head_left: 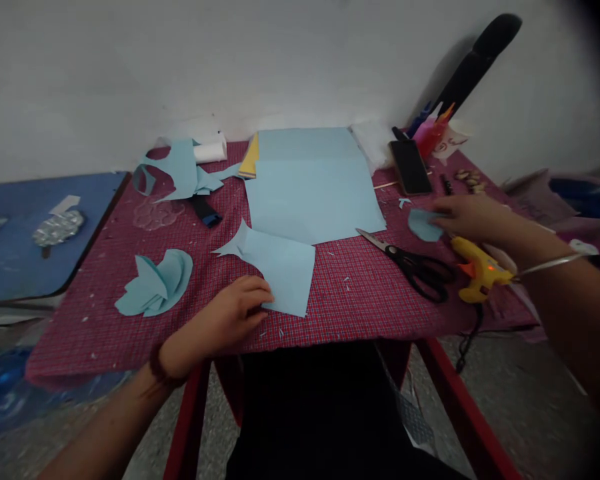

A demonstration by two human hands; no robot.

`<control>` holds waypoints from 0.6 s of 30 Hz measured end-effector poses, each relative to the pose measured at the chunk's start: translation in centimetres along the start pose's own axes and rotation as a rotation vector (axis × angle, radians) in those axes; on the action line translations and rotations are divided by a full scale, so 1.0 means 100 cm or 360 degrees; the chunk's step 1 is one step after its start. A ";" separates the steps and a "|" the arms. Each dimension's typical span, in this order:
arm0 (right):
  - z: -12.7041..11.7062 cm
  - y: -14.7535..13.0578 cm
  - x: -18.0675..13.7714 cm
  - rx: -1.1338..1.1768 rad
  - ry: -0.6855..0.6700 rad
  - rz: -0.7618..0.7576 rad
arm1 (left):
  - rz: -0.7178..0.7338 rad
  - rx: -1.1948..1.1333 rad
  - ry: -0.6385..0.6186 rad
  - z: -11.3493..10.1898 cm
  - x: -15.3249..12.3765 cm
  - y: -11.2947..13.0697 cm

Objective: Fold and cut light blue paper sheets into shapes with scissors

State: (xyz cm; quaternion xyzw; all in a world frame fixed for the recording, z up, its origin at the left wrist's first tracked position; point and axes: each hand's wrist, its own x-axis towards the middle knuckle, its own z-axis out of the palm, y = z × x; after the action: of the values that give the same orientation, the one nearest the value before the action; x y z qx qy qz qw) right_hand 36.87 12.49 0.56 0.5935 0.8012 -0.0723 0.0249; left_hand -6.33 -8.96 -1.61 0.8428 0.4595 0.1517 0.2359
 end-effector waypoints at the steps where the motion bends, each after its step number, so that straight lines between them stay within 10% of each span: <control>1: -0.005 -0.003 -0.007 0.0054 0.0132 0.0081 | 0.0035 0.0128 -0.0037 0.000 -0.002 0.002; 6: -0.005 -0.048 -0.052 0.1350 0.0525 0.0273 | 0.0165 0.0692 -0.0331 0.002 0.000 0.015; 10: 0.023 -0.099 -0.082 0.2199 0.0084 0.0103 | 0.0290 0.0962 -0.0454 0.001 0.011 0.020; 18: 0.058 -0.151 -0.112 0.2683 -0.0423 0.0068 | 0.0301 0.0951 -0.0378 0.026 0.014 0.058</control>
State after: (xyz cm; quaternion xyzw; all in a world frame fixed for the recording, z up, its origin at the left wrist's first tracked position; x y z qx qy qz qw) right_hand 25.48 -3.23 -2.45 0.4153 0.4588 -0.7129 -0.3298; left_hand -0.32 -11.14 -0.61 0.9254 0.3726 -0.0679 0.0152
